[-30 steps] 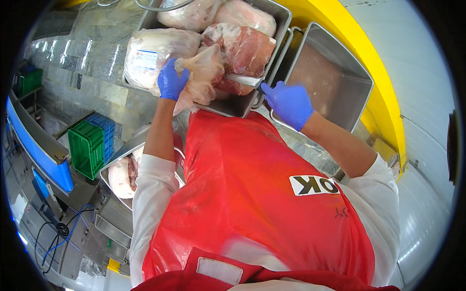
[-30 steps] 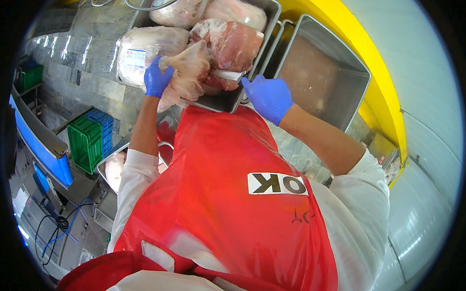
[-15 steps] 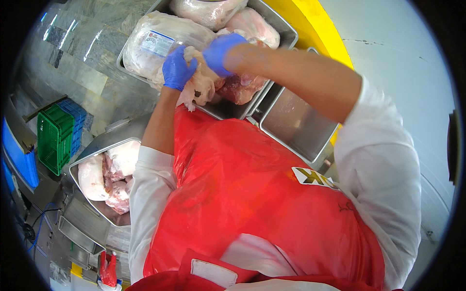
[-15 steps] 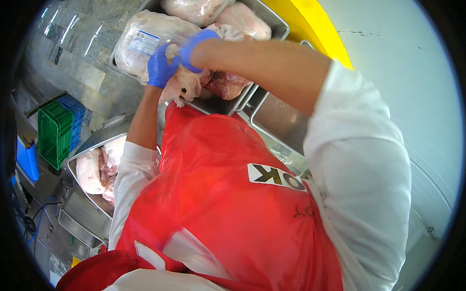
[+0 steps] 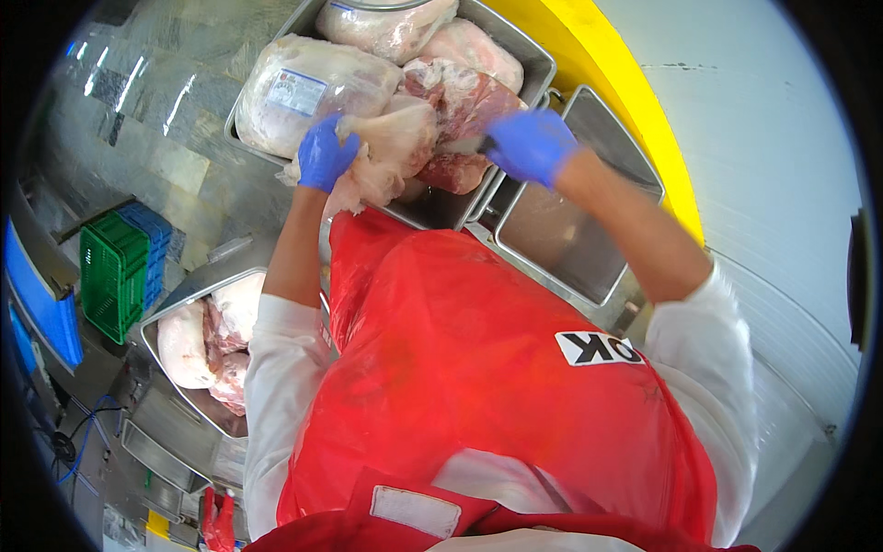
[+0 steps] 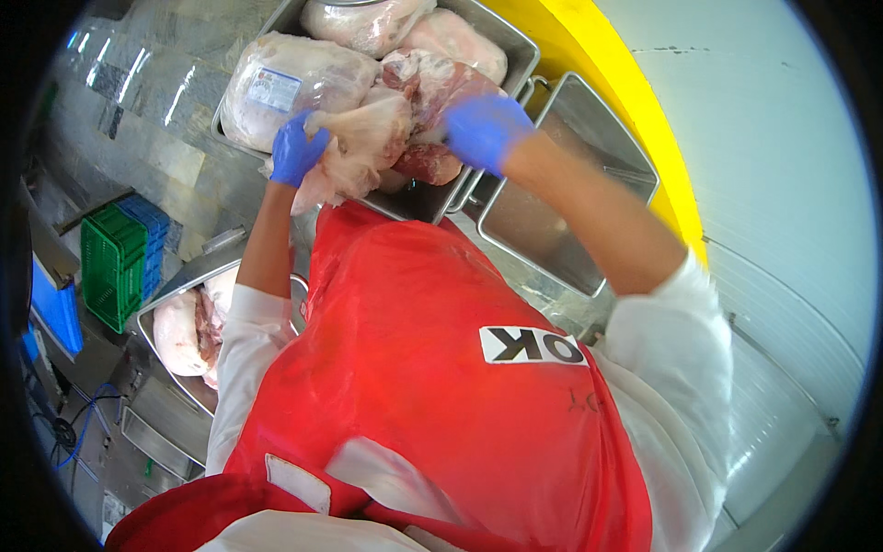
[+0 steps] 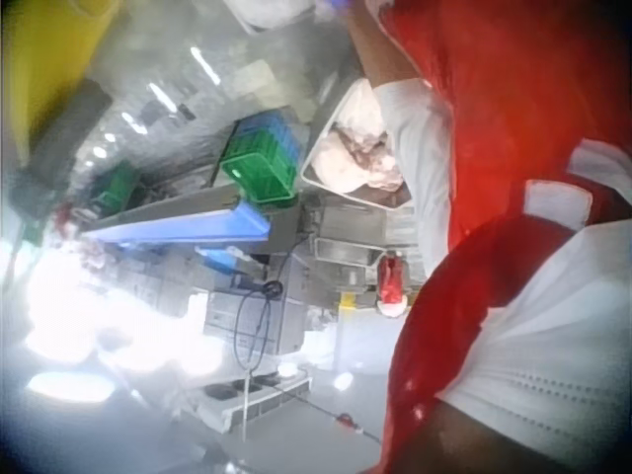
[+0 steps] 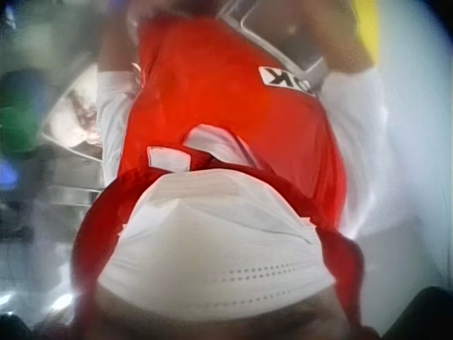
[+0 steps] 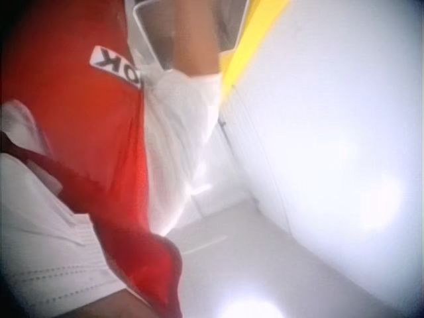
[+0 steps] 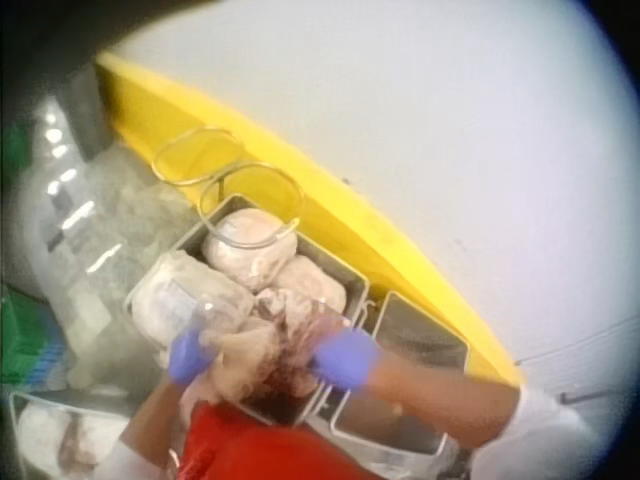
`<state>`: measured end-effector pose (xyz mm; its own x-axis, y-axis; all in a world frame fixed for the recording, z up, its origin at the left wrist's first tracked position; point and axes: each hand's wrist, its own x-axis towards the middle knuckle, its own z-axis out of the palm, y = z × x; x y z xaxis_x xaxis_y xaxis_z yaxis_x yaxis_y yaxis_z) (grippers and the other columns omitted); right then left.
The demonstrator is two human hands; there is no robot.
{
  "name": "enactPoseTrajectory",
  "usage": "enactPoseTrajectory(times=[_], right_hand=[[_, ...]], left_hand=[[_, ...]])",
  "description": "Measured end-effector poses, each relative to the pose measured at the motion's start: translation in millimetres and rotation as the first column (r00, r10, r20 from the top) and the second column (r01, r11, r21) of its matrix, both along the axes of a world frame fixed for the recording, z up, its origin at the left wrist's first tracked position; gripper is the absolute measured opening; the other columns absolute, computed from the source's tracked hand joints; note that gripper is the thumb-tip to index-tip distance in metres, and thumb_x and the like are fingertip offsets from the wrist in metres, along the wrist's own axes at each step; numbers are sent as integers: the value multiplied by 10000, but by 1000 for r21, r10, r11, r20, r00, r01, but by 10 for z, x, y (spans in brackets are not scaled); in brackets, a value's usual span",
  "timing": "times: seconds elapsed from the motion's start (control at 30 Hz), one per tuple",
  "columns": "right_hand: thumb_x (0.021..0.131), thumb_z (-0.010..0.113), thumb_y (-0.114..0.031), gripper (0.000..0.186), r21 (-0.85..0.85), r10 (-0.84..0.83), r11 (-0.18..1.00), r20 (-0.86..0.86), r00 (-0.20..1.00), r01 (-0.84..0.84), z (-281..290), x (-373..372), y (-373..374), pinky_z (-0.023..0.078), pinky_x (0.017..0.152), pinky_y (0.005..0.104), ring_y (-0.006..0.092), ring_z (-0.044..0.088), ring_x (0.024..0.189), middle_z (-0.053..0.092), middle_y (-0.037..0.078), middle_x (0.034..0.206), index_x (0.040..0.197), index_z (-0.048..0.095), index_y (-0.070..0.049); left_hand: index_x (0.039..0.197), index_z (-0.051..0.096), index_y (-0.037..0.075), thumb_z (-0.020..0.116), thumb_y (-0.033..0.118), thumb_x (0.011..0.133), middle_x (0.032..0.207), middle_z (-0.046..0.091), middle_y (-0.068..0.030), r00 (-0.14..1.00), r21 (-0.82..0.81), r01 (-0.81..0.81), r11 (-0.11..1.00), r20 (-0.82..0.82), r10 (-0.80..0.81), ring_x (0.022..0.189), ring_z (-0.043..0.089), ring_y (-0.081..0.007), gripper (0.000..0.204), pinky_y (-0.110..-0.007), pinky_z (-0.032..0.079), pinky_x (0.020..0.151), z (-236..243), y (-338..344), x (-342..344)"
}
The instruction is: The person removes vacuum-sealed meat portions from a metal tray, cuts open the plastic packaging with a knife, and trims excess fat and connective tissue from the meat. The trimmed pieces are placed into a second metal tray.
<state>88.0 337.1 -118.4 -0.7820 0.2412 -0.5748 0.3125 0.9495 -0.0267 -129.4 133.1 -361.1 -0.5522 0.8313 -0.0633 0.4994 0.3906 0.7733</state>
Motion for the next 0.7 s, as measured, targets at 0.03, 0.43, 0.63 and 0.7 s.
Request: enactPoseTrajectory(times=[0.03, 0.43, 0.63, 0.7], right_hand=[[902, 613, -330, 298, -24, -181, 983, 64, 981, 183, 11, 471, -12, 552, 782, 462, 370, 681, 878, 709, 184, 954, 1067, 684, -92], [873, 748, -252, 366, -566, -973, 92, -226, -47, 819, -1012, 3931, -657, 515, 777, 302, 117, 631, 810, 729, 100, 919, 1146, 701, -12], [871, 743, -277, 377, -596, -968, 56, -229, -103, 801, -1738, 4378, -834, 522, 784, 325, 159, 670, 826, 739, 123, 929, 1142, 704, -18], [865, 741, -308, 395, -552, -967, 74, -244, -76, 830, -1931, 4605, -956, 529, 788, 349, 209, 701, 838, 741, 149, 951, 1140, 705, -26]], left_hand=[[1076, 703, 92, 695, 263, 777, 1012, 705, -187, 998, -48, 51, 998, 48, -49, 939, 670, -383, 345, -459, 535, 823, 182, -12, 64], [1007, 708, 120, 709, 137, 764, 1001, 684, -105, 782, -114, 586, 802, -181, -597, 932, 630, -350, 243, -441, 516, 830, 1519, 231, 1740], [1025, 697, 51, 703, 96, 753, 992, 683, -147, 831, -115, 469, 876, -277, -482, 933, 646, -338, 276, -425, 515, 859, 1706, -238, 1548], [1037, 686, 19, 696, 68, 761, 989, 682, -155, 907, -76, 357, 931, -210, -365, 944, 654, -293, 281, -399, 511, 874, 1922, -411, 1434]])
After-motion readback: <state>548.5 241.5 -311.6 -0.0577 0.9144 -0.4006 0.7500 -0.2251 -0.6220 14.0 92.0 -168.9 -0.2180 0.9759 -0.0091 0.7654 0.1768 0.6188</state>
